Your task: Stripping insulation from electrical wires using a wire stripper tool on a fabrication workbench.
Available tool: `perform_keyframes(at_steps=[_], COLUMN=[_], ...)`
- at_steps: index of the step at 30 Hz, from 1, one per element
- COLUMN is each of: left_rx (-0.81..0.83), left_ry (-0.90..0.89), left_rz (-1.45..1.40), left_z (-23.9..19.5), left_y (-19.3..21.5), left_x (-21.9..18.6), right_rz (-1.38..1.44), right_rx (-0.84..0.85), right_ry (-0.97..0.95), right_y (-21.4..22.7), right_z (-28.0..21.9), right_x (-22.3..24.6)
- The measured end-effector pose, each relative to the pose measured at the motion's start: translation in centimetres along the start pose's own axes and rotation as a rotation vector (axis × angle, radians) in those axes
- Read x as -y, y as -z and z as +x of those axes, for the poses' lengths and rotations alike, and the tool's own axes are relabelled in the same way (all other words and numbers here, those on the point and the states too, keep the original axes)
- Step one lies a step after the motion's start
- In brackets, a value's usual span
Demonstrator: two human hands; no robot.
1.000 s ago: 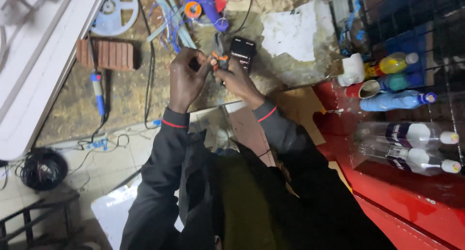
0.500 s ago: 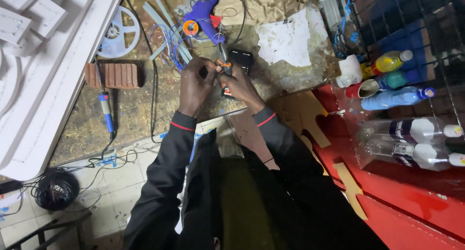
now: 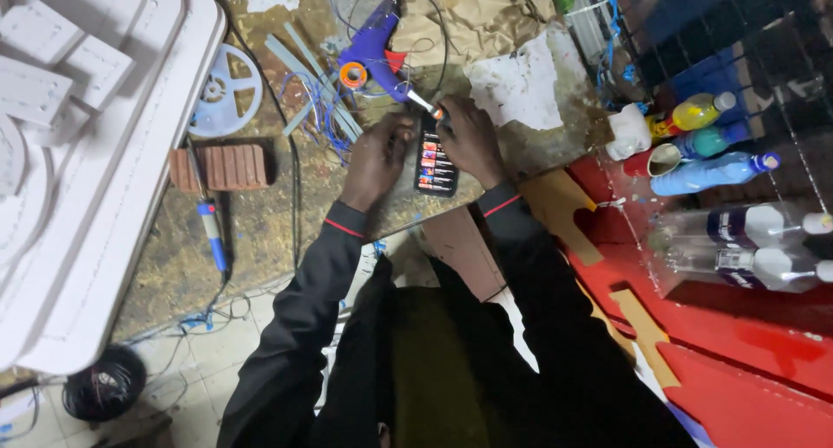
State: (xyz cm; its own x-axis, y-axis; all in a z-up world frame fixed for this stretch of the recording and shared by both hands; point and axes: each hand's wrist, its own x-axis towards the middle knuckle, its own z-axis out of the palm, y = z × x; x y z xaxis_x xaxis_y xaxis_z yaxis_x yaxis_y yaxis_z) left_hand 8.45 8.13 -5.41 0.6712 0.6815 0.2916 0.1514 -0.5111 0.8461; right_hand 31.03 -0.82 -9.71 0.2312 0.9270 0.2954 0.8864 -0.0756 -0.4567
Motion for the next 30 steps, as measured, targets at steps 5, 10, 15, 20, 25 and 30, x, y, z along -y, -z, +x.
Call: perform_keyframes(at_steps=[5, 10, 15, 20, 25, 30], left_rx=[0.150, 0.286, 0.372, 0.412, 0.399, 0.334], left_ry=[-0.101, -0.240, -0.344, -0.324, -0.297, -0.264], left_rz=[0.023, 0.028, 0.127, 0.157, 0.266, 0.405], left_z=[1.1, 3.2, 3.7, 3.8, 3.0, 2.3], left_y=[0.2, -0.1, -2.4, -1.1, -2.8, -1.5], left_x=[0.8, 2.4, 6.5, 4.2, 6.0, 6.6], right_rz=[-0.023, 0.095, 0.177, 0.220, 0.258, 0.372], right_rx=[0.005, 0.054, 0.017, 0.041, 0.063, 0.008], right_ry=[-0.124, -0.384, -0.437, -0.481, -0.460, -0.405], right_y=[-0.4, 0.4, 1.3, 2.7, 2.4, 2.7], right_z=[-0.8, -1.0, -1.6, -1.4, -2.7, -2.9], right_x=[1.3, 2.9, 3.9, 4.7, 2.1, -0.1])
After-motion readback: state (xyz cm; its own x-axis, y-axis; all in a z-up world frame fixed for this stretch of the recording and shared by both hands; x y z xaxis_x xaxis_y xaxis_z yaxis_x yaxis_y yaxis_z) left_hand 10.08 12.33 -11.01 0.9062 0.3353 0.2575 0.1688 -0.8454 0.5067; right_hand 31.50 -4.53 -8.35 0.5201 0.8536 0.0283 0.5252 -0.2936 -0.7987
